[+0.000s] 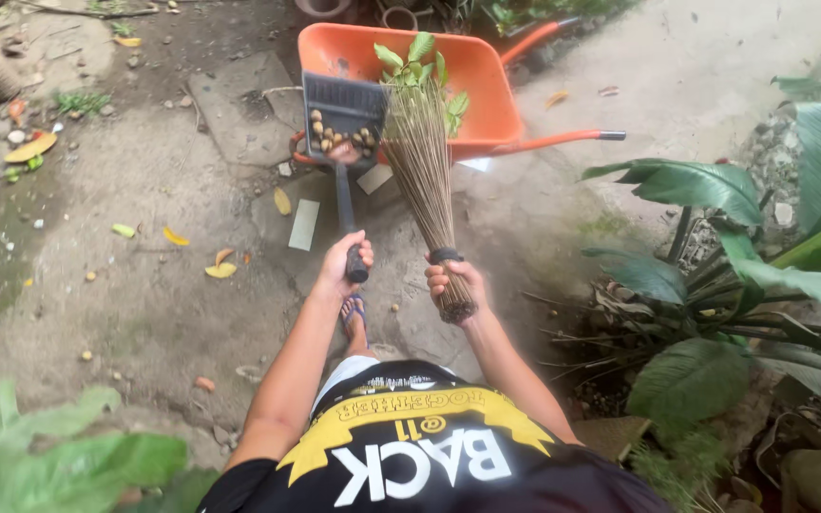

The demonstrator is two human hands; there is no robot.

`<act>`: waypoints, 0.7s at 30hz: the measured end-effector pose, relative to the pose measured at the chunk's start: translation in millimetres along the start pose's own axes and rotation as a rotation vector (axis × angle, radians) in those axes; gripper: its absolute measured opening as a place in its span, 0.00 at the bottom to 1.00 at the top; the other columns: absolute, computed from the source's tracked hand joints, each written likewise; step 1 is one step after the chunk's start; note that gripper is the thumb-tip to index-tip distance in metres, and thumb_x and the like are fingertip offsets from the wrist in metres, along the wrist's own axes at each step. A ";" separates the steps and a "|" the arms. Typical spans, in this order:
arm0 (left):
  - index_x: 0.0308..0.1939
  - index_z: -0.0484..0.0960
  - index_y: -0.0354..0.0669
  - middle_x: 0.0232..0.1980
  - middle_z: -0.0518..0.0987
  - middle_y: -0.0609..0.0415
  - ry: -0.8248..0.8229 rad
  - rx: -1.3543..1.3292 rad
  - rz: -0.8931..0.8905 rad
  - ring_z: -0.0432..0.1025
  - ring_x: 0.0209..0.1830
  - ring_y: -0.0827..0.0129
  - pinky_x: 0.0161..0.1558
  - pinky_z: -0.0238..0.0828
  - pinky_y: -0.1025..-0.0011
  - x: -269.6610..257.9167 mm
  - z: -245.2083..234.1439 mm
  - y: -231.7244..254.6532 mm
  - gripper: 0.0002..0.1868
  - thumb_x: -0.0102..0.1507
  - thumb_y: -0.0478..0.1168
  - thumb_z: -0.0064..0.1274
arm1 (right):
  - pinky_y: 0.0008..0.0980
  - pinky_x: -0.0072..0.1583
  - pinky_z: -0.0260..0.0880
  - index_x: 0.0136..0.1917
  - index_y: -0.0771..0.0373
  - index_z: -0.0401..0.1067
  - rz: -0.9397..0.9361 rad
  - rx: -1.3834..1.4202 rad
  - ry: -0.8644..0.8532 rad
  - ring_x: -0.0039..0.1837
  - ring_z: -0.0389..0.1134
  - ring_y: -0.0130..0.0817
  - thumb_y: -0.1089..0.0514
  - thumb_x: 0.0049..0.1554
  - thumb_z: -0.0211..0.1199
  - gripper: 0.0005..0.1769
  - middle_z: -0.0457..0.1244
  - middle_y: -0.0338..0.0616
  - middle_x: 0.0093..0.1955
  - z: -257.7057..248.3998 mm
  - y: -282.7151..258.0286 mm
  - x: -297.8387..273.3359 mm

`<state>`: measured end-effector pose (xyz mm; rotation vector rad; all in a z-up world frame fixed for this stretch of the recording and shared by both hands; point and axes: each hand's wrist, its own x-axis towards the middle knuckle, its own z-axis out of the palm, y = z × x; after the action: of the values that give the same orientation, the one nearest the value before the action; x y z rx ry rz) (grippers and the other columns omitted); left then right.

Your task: The person sweeps debris from a paved outdoor area into a dustpan using a broom, then dumps the collected material into a wheelbarrow.

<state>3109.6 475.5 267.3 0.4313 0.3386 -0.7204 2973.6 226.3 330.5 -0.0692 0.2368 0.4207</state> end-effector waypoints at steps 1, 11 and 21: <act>0.38 0.70 0.37 0.31 0.71 0.53 0.002 0.004 -0.013 0.68 0.25 0.75 0.26 0.71 0.77 22.5 3.6 19.6 0.11 0.67 0.39 0.55 | 0.30 0.48 0.74 0.69 0.70 0.59 -0.017 -0.015 0.014 0.44 0.65 0.29 0.60 0.56 0.62 0.30 0.59 0.44 0.48 5.1 -8.5 22.2; 0.38 0.70 0.32 0.28 0.74 0.49 0.294 0.739 0.159 0.72 0.19 0.66 0.20 0.72 0.66 220.3 1.1 143.1 0.12 0.59 0.33 0.57 | 0.33 0.43 0.75 0.62 0.66 0.64 -0.198 -0.499 0.454 0.39 0.69 0.33 0.57 0.54 0.64 0.24 0.65 0.45 0.40 -5.1 -71.0 182.6; 0.55 0.68 0.41 0.38 0.82 0.39 0.653 1.662 0.367 0.77 0.37 0.46 0.42 0.72 0.52 229.7 0.2 151.6 0.30 0.52 0.37 0.64 | 0.39 0.38 0.75 0.50 0.66 0.63 -0.221 -0.816 0.717 0.36 0.71 0.36 0.61 0.51 0.65 0.17 0.65 0.47 0.38 -23.7 -76.6 172.8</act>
<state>3376.7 449.0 206.2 2.2668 0.1787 -0.3243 3153.2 222.3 267.1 -1.0501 0.7430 0.2346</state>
